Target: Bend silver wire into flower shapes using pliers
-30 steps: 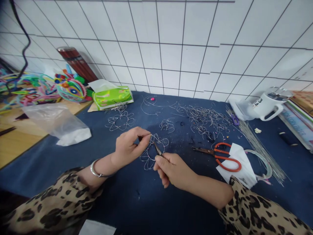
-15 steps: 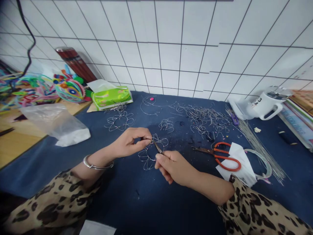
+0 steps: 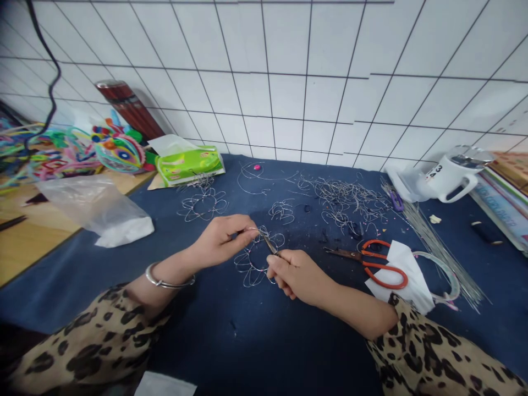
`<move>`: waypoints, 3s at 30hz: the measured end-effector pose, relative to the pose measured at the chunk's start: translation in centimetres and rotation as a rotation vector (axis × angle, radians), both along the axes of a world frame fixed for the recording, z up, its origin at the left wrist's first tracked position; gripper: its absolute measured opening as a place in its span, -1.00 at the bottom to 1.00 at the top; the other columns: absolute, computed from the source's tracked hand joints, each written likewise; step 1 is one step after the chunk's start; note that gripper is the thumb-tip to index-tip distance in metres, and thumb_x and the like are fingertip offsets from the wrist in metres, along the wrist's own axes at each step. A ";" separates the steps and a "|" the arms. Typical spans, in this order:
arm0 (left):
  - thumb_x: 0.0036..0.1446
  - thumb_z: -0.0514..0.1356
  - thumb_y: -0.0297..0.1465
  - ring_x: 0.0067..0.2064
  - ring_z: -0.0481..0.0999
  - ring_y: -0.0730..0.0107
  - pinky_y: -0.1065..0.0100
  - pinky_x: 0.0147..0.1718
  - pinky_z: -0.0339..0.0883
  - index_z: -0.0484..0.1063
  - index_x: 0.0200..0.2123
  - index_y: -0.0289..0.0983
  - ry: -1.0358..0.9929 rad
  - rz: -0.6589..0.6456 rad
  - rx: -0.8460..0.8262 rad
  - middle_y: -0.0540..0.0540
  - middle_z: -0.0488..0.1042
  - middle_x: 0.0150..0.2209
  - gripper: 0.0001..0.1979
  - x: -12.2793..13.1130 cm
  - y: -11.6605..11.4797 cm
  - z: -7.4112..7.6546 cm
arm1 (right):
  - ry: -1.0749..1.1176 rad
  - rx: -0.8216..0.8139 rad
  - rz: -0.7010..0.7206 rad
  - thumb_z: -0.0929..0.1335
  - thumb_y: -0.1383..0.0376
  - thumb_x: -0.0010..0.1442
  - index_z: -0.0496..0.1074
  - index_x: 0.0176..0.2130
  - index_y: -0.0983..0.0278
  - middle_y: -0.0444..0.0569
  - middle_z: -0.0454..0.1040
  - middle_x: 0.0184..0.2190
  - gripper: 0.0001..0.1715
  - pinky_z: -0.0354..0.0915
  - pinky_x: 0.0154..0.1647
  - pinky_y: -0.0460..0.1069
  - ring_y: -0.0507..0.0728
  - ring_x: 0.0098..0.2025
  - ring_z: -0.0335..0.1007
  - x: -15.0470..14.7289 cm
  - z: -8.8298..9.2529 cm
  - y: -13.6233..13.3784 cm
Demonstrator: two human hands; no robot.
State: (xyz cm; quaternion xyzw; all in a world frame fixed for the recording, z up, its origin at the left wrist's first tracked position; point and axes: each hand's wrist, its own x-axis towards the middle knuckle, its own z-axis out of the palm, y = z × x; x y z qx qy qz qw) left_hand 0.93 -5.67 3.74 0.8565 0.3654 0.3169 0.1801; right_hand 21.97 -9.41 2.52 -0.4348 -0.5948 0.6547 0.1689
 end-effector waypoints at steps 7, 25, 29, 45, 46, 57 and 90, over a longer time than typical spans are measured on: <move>0.22 0.06 -0.35 -0.52 0.34 0.57 0.45 -0.48 0.25 0.35 -0.41 -0.32 -0.474 0.122 -0.340 0.00 0.38 -0.51 -0.80 1.9 -1.2 -1.7 | -0.233 0.511 -0.048 0.16 0.08 0.26 0.23 -0.47 0.28 -0.17 0.25 -0.58 -0.60 0.10 -0.49 -0.10 -0.03 -0.53 0.18 0.3 0.1 -0.2; 0.19 0.10 -0.45 -0.46 0.41 0.52 0.42 -0.39 0.30 0.39 -0.33 -0.31 -0.475 0.170 -0.142 -0.02 0.41 -0.48 -0.91 2.7 -2.2 -2.0 | -0.448 0.855 -0.057 0.16 0.18 0.26 0.18 -0.46 0.26 -0.12 0.27 -0.52 -0.70 0.08 -0.44 -0.07 0.02 -0.48 0.19 0.4 0.0 -0.1; 0.18 0.10 -0.46 -0.48 0.41 0.53 0.42 -0.41 0.31 0.40 -0.30 -0.31 -0.446 0.164 -0.107 -0.02 0.41 -0.48 -0.91 2.8 -2.4 -2.0 | -0.439 0.848 -0.056 0.14 0.17 0.27 0.18 -0.44 0.26 -0.12 0.27 -0.52 -0.69 0.09 -0.43 -0.07 0.02 -0.48 0.18 0.4 -0.1 0.1; 0.06 0.09 -0.55 -0.47 0.37 0.46 0.41 -0.45 0.23 0.34 -0.44 -0.28 -0.060 0.248 0.328 -0.02 0.40 -0.51 -0.91 2.3 -2.4 -2.1 | -0.466 0.845 -0.043 0.16 0.19 0.26 0.21 -0.43 0.26 -0.09 0.32 -0.48 -0.72 0.12 -0.40 -0.06 0.04 -0.44 0.24 0.3 -0.1 -0.2; 0.06 0.09 -0.54 -0.47 0.37 0.47 0.41 -0.45 0.23 0.33 -0.44 -0.28 -0.066 0.254 0.321 -0.02 0.40 -0.51 -0.91 2.4 -2.5 -2.1 | -0.463 0.846 -0.043 0.16 0.19 0.26 0.21 -0.43 0.26 -0.09 0.32 -0.48 -0.72 0.12 -0.40 -0.06 0.04 -0.44 0.24 0.3 -0.1 -0.2; 0.09 0.09 -0.52 -0.49 0.32 0.53 0.45 -0.46 0.20 0.29 -0.46 -0.27 -0.141 0.296 0.276 0.02 0.37 -0.52 -0.90 2.8 -2.7 -1.7 | -0.468 0.856 -0.048 0.15 0.19 0.26 0.20 -0.44 0.26 -0.10 0.31 -0.49 -0.72 0.10 -0.43 -0.06 0.03 -0.46 0.21 0.4 -0.1 -0.1; 0.17 0.04 -0.48 -0.40 0.35 0.44 0.36 -0.41 0.24 0.26 -0.39 -0.27 0.102 -0.035 0.270 -0.05 0.38 -0.44 -0.92 -0.3 -0.7 0.1 | -0.358 0.700 0.158 0.19 0.16 0.23 0.27 -0.53 0.30 -0.18 0.23 -0.60 -0.62 0.01 -0.50 -0.11 -0.04 -0.55 0.12 1.2 0.9 1.3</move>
